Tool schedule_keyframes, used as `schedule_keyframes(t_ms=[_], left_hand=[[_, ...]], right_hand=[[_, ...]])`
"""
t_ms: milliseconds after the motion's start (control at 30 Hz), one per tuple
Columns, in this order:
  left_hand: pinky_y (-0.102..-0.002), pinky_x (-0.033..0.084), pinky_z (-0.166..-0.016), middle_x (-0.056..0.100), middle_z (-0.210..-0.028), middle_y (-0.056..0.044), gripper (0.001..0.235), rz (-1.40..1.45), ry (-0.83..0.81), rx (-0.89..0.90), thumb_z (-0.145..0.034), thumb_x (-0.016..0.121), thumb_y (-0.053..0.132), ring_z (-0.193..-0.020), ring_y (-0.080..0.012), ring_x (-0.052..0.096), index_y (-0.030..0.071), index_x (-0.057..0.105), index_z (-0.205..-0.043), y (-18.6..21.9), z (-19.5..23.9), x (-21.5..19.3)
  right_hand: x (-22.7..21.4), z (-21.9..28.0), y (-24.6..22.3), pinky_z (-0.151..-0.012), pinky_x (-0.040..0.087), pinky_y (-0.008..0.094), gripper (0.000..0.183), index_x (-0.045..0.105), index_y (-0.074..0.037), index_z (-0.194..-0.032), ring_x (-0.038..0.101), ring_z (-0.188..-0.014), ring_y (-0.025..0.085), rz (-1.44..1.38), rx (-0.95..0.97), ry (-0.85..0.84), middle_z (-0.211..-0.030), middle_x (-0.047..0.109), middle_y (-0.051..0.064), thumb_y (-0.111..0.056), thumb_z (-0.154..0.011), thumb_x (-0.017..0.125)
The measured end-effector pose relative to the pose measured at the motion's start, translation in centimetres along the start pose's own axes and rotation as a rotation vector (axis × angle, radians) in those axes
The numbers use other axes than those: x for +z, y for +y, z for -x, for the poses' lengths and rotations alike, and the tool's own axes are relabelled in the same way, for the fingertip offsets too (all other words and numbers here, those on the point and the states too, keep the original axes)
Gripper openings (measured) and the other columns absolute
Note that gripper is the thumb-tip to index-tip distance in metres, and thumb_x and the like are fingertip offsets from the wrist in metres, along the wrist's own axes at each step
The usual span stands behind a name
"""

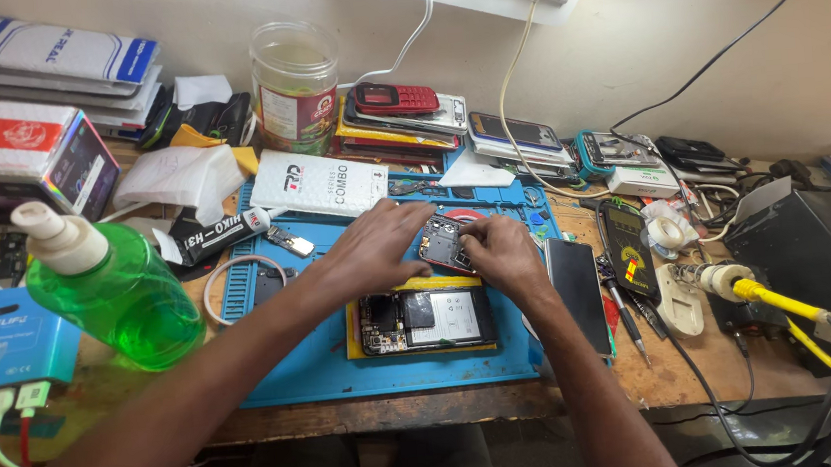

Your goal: The person disassembles a smartphone, removes the battery, and uses a screwdriver to adjust internal components. They then reassemble the phone by placing the back cover and securing it.

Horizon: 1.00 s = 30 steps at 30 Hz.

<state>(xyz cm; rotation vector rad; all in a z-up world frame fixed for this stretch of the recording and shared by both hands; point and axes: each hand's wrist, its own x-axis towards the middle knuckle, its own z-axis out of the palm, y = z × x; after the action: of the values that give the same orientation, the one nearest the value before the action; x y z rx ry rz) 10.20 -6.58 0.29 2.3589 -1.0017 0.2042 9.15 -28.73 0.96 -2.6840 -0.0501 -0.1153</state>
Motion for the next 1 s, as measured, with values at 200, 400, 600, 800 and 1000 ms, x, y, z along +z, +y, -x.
schedule_keyframes(t_ms=[200,400,600,800,1000], left_hand=[[-0.042,0.040,-0.112,0.060,-0.141,-0.013,0.092,0.035,-0.036,-0.057,-0.067,0.092,0.035,-0.129,-0.0314,0.052,0.003,0.051,-0.143,-2.3,-2.4,3.3],[-0.042,0.041,-0.112,0.059,-0.138,-0.016,0.090,0.126,0.062,-0.026,-0.067,0.092,0.032,-0.130,-0.0317,0.052,0.002,0.051,-0.142,-2.5,-1.4,3.4],[-0.042,0.042,-0.112,0.058,-0.139,-0.017,0.092,0.138,0.045,-0.043,-0.069,0.091,0.035,-0.129,-0.0315,0.052,0.001,0.049,-0.143,-2.9,-0.8,3.6],[-0.043,0.042,-0.111,0.057,-0.138,-0.018,0.092,0.152,0.052,-0.048,-0.070,0.090,0.036,-0.126,-0.0318,0.052,0.000,0.048,-0.143,-2.8,-0.9,3.5],[-0.043,0.043,-0.110,0.058,-0.135,-0.016,0.092,0.166,0.041,-0.076,-0.069,0.090,0.036,-0.125,-0.0309,0.053,0.000,0.048,-0.142,-2.6,-0.7,3.4]], right_hand=[[1.2,-0.3,1.8,-0.065,0.058,0.032,0.029,0.078,-0.001,-0.110,0.073,-0.070,0.015,-0.434,0.199,-0.049,-0.088,0.079,0.010,-0.021,-0.091,0.071],[1.5,-0.8,2.5,-0.056,0.054,0.023,0.024,0.078,0.003,-0.101,0.067,-0.063,0.008,-0.746,0.175,-0.064,-0.081,0.077,0.008,-0.019,-0.090,0.075],[1.8,-0.9,0.9,-0.052,0.047,0.025,0.023,0.078,0.003,-0.100,0.061,-0.060,0.009,-0.607,0.194,-0.006,-0.080,0.075,0.010,-0.016,-0.087,0.081],[1.2,-0.4,0.1,-0.063,0.058,0.021,0.020,0.076,-0.001,-0.104,0.072,-0.072,0.006,-0.470,0.140,0.092,-0.087,0.079,0.006,-0.013,-0.088,0.076],[2.1,-1.2,1.0,-0.069,0.056,0.024,0.026,0.073,0.001,-0.112,0.070,-0.078,0.011,-0.805,0.145,0.053,-0.094,0.078,0.010,-0.009,-0.088,0.077]])
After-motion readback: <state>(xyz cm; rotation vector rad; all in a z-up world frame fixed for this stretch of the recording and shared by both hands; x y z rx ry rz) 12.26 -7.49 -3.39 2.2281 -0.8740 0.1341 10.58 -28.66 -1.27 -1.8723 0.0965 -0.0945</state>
